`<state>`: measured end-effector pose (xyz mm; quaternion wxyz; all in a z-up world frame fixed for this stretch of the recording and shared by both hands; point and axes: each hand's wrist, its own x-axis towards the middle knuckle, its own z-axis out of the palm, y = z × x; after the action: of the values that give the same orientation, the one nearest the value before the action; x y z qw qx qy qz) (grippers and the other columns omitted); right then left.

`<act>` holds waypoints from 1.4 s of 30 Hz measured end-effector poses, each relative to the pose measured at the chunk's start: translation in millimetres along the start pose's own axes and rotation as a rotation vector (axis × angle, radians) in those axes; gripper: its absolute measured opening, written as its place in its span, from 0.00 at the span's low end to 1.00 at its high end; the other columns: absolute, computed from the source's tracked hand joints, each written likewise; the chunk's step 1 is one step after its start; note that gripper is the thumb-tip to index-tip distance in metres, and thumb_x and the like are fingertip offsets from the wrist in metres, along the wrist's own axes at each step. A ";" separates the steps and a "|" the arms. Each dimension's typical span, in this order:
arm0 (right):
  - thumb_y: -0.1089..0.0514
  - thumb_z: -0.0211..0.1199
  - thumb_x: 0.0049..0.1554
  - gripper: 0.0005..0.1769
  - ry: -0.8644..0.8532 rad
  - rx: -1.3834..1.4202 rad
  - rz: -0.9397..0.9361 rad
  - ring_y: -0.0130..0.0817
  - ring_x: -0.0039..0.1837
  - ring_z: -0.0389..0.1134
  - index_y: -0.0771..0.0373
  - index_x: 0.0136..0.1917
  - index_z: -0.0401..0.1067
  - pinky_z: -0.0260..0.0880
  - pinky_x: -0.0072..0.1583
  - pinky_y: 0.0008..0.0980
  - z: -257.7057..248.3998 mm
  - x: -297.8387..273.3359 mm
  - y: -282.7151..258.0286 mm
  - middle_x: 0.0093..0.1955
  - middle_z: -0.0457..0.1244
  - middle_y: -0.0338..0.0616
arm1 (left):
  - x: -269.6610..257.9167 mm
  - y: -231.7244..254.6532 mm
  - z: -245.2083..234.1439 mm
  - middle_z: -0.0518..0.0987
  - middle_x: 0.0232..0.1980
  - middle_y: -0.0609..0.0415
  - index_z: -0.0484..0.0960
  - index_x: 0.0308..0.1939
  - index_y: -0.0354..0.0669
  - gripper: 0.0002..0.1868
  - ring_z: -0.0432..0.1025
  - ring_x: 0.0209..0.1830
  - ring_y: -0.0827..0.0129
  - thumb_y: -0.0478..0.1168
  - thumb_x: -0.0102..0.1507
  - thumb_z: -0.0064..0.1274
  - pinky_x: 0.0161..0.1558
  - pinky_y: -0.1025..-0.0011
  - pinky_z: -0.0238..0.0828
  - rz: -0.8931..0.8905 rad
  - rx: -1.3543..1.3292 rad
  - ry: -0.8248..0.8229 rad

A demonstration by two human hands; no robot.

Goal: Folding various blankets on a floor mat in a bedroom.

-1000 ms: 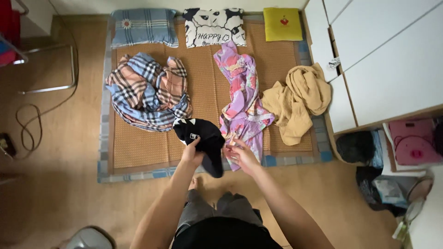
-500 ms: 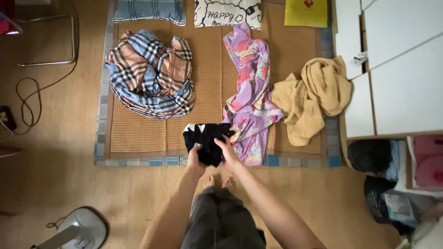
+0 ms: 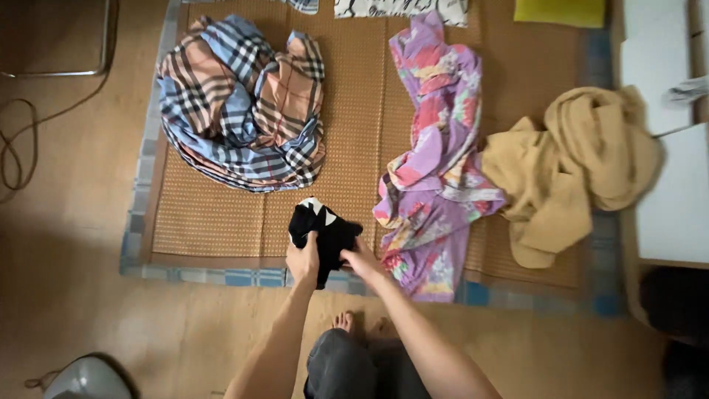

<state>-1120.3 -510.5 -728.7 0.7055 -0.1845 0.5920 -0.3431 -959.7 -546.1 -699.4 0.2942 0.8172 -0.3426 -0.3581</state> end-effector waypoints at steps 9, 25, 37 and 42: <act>0.45 0.69 0.52 0.40 -0.007 -0.671 -0.223 0.39 0.55 0.73 0.56 0.73 0.62 0.76 0.54 0.40 -93.7 158.7 104.2 0.59 0.69 0.50 | 107.9 -125.4 48.8 0.82 0.50 0.41 0.82 0.48 0.39 0.30 0.77 0.54 0.46 0.59 0.54 0.66 0.52 0.52 0.75 0.164 0.614 -0.078; 0.25 0.78 0.33 0.64 0.788 -1.191 -0.057 0.70 0.79 0.41 0.36 0.78 0.56 0.48 0.69 0.76 -195.1 253.6 105.9 0.82 0.37 0.61 | 144.2 -205.7 173.7 0.72 0.51 0.47 0.74 0.57 0.54 0.27 0.73 0.51 0.55 0.58 0.59 0.58 0.45 0.54 0.73 0.630 0.982 -0.124; 0.61 0.71 0.41 0.36 0.488 -1.390 -0.641 0.70 0.73 0.52 0.52 0.65 0.74 0.57 0.71 0.53 -264.4 262.5 135.3 0.73 0.56 0.57 | 154.7 -53.4 294.4 0.82 0.52 0.40 0.83 0.55 0.43 0.23 0.78 0.48 0.38 0.53 0.67 0.43 0.43 0.37 0.69 0.405 1.663 -0.744; 0.68 0.64 0.42 0.19 0.359 -1.358 -1.041 0.50 0.58 0.69 0.63 0.49 0.75 0.66 0.60 0.48 -266.8 242.3 128.1 0.52 0.69 0.51 | 135.4 -59.6 416.4 0.80 0.57 0.50 0.84 0.54 0.52 0.27 0.73 0.60 0.52 0.40 0.50 0.50 0.50 0.48 0.70 1.318 0.747 -0.186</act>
<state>-1327.5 -552.5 -1047.4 0.0927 -0.7550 0.6112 -0.2188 -1197.7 -713.3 -1032.1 0.1209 0.4553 -0.8814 -0.0362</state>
